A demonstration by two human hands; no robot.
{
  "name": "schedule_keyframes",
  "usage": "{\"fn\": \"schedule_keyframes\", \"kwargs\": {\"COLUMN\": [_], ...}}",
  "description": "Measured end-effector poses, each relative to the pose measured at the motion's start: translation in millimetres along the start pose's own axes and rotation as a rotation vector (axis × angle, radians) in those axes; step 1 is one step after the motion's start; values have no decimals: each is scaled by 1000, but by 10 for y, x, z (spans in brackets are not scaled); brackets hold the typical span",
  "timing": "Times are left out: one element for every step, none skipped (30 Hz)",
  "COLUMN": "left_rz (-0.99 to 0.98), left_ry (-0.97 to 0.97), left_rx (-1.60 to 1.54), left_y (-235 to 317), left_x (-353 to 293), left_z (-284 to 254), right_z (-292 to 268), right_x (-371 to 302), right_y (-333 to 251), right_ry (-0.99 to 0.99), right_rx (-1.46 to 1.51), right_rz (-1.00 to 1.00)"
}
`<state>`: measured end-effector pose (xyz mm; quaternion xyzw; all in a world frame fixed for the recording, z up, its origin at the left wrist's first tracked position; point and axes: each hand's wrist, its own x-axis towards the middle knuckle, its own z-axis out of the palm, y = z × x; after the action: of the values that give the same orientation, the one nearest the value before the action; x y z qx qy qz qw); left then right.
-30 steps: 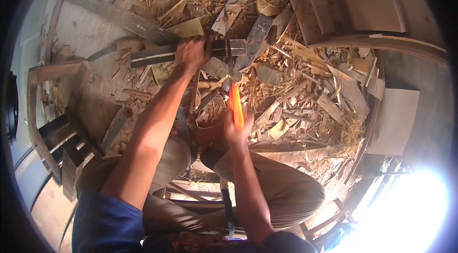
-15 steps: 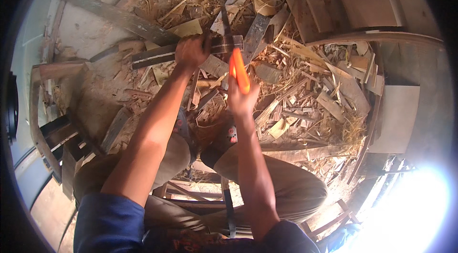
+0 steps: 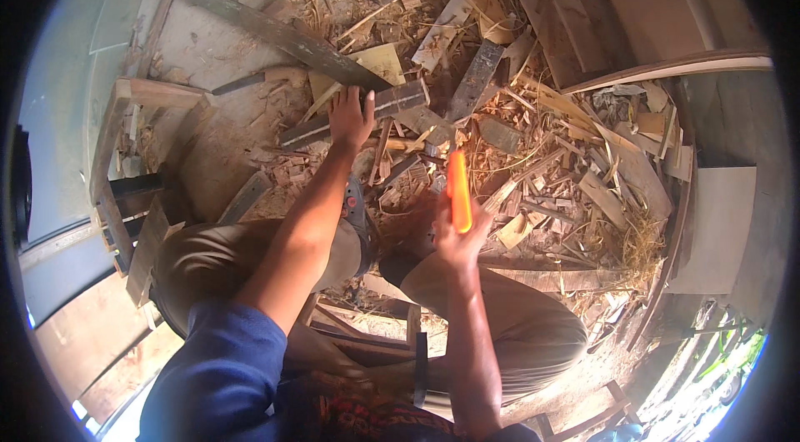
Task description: The person assembles a wooden structure by first filing a small wooden piece, then arranging several wooden planks into a frame. They use a hammer to secure the pieces together, adjusting the alignment as needed.
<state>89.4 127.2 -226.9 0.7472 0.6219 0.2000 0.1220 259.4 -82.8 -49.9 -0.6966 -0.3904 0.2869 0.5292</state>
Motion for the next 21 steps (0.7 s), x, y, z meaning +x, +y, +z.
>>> {"fn": "schedule_keyframes", "kwargs": {"left_rz": [4, 3, -4, -14, -25, -45, -64, -85, -111, -138, -162, -159, -159, -158, -136, -112, -88, -133, -161, -192, -223], "left_ry": [0, -3, 32, 63, 94, 124, 149, 174, 134, 95, 59, 49, 38, 28, 38, 49, 60, -56, -126, -195, -264], "left_rx": [-26, -25, -29, -36, -42, -62, -93, -123, -135, -149, -165, -154, -132, -111, -97, -78, -59, -45, -42, -37, -32], "left_y": [-109, -176, -210, -184, -171, -178, -141, -122, -122, -100, -78, -46, -58, -69, -68, -77, -87, -107, -103, -119, -135], "left_x": [-16, -39, -33, -31, -22, 1, 19, 25, 17, 23, 39, 39, 13, -3, 13, 39, 48, 36, 74, 108, 136], "left_z": [-30, -51, -42, -38, -40, -51, -43, -47, -62, -98, -114, -126, -145, -150, -135, -141, -154, -180, -236, -276, -318], "right_z": [64, 77, 97, 128, 131, 186, 222, 257, 305, 348, 373, 393, 438, 469, 478, 503, 525, 529, 525, 531, 533], "right_x": [-128, -273, -378, -401, -436, -456, -475, -459, -413, -355, -300, -250, -214, -173, -127, -95, -80, -83, -94, -112, -126], "right_y": [27, 85, 132, 47, 8, 52, 115, 177, 246, 329, 408, 490, 545, 595, 642, 649, 650, 638, 721, 841, 960], "right_ry": [4, -30, -64, -84, -125, -124, -119, -119, -120, -123, -133, -143, -159, -172, -182, -191, -200, -218, -211, -207, -202], "right_rx": [92, 18, -54, -42, -56, -64, -82, -116, -149, -183, -227, -272, -307, -262, -262, -257, -252, -198, -195, -190, -185], "right_rz": [-8, 12, 33, -1, -9, 5, 19, -18, -56, -95, -109, -123, -134, -96, -87, -77, -68, -107, -75, -45, -14]}}
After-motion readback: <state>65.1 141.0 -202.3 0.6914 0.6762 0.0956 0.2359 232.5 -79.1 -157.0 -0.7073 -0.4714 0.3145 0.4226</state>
